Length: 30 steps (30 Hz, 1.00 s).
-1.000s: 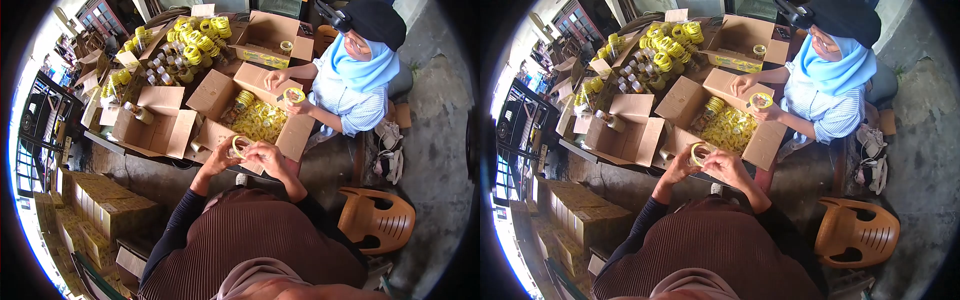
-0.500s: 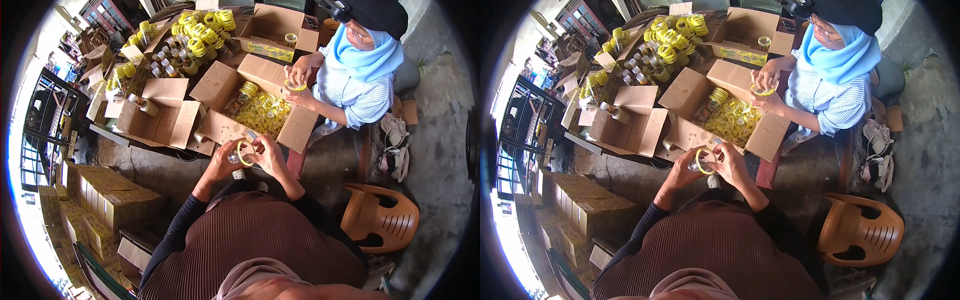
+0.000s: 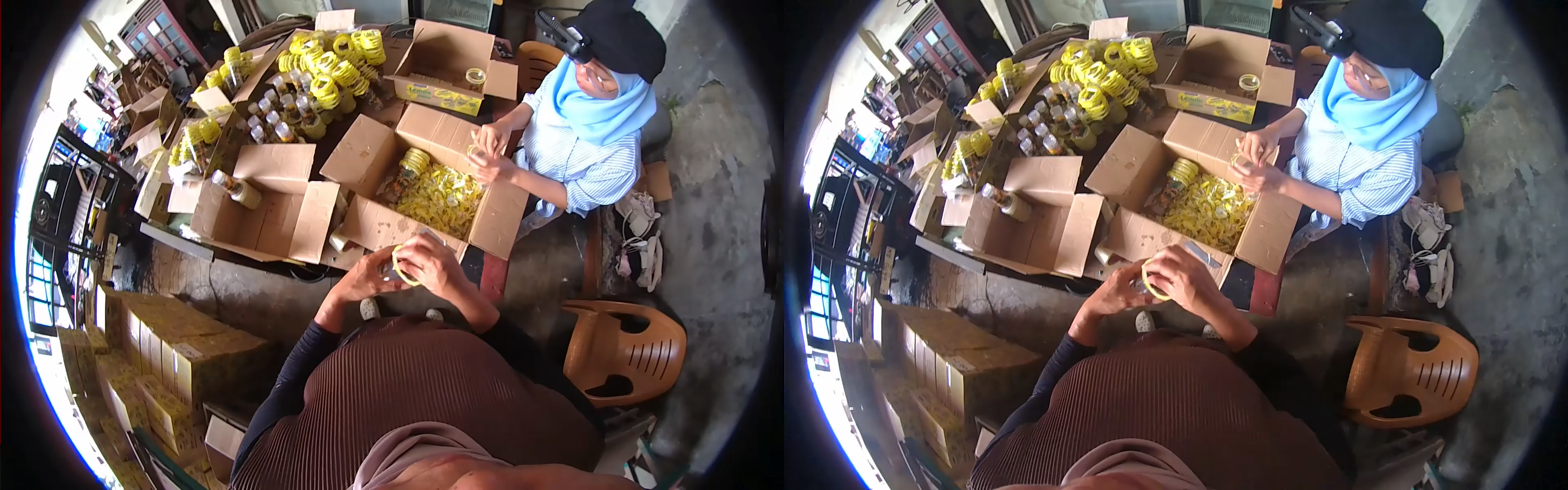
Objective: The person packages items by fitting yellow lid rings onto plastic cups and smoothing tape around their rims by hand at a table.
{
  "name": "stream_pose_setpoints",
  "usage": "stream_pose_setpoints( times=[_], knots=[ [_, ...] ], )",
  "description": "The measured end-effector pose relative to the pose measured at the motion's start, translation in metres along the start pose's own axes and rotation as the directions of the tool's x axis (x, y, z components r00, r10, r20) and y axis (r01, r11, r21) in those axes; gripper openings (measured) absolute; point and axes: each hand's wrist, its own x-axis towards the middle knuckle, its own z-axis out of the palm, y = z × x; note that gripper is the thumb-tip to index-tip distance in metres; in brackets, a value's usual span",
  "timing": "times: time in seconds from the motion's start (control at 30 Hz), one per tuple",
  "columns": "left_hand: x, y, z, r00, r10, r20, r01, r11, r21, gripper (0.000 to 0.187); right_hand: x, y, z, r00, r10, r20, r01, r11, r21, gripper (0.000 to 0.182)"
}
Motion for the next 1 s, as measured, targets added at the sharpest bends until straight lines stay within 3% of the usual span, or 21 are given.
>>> stream_pose_setpoints(
  times=[0.03, 0.1, 0.2, 0.23, 0.3, 0.33, 0.37, 0.47, 0.6, 0.73, 0.83, 0.9, 1.0],
  knots=[
    [-0.002, -0.001, -0.01, 0.997, -0.062, 0.045, 0.063, 0.998, -0.004, 0.066, 0.006, -0.001, 0.006, 0.999, -0.044, -0.007, 0.044, 0.997, -0.059, 0.02],
    [-0.005, -0.006, -0.027, 0.995, 0.041, 0.087, -0.028, 0.989, -0.145, 0.066, 0.016, -0.001, 0.019, 0.997, -0.056, -0.044, 0.053, 0.996, -0.076, 0.014],
    [-0.014, -0.03, -0.051, 0.984, -0.058, 0.169, 0.117, 0.922, -0.369, 0.074, 0.031, -0.001, 0.039, 0.999, -0.032, -0.012, 0.03, 0.991, -0.128, 0.009],
    [-0.016, -0.028, -0.057, 0.986, -0.062, 0.153, 0.12, 0.908, -0.402, 0.066, 0.035, -0.001, 0.044, 0.999, -0.037, -0.019, 0.034, 0.99, -0.14, 0.009],
    [-0.015, -0.032, -0.073, 0.991, -0.013, 0.135, 0.049, 0.963, -0.266, 0.056, 0.042, -0.003, 0.051, 0.999, 0.018, -0.039, -0.026, 0.975, -0.22, 0.008],
    [-0.013, -0.033, -0.08, 0.996, -0.004, 0.09, 0.011, 0.997, -0.073, 0.046, 0.045, -0.003, 0.055, 0.996, 0.049, -0.076, -0.067, 0.966, -0.25, 0.008],
    [-0.01, -0.033, -0.085, 0.994, 0.012, 0.106, -0.004, 0.997, -0.071, 0.046, 0.047, -0.003, 0.058, 0.995, 0.051, -0.09, -0.073, 0.961, -0.267, 0.008],
    [0.004, -0.03, -0.094, 0.961, 0.276, -0.003, -0.268, 0.934, 0.238, 0.045, 0.047, 0.006, 0.068, 0.962, 0.129, -0.24, -0.211, 0.91, -0.357, 0.012],
    [0.019, -0.033, -0.097, 0.947, 0.315, 0.068, -0.321, 0.902, 0.29, 0.04, 0.044, 0.004, 0.074, 0.917, 0.166, -0.362, -0.302, 0.884, -0.358, 0.015],
    [0.034, -0.049, -0.078, 0.94, 0.342, 0.011, -0.323, 0.874, 0.363, 0.028, 0.035, 0.005, 0.08, 0.886, 0.243, -0.395, -0.399, 0.834, -0.38, 0.016],
    [0.043, -0.057, -0.068, 0.949, 0.315, 0.005, -0.303, 0.906, 0.296, 0.025, 0.028, 0.009, 0.074, 0.826, 0.323, -0.462, -0.476, 0.839, -0.263, 0.013],
    [0.05, -0.063, -0.06, 0.95, 0.311, 0.016, -0.3, 0.899, 0.32, 0.023, 0.018, 0.022, 0.07, 0.739, 0.484, -0.469, -0.547, 0.837, 0.002, 0.01],
    [0.061, -0.055, -0.053, 0.936, 0.343, -0.079, -0.297, 0.891, 0.343, 0.023, 0.003, 0.045, 0.051, 0.703, 0.482, -0.523, -0.585, 0.81, -0.04, 0.01]
  ],
)
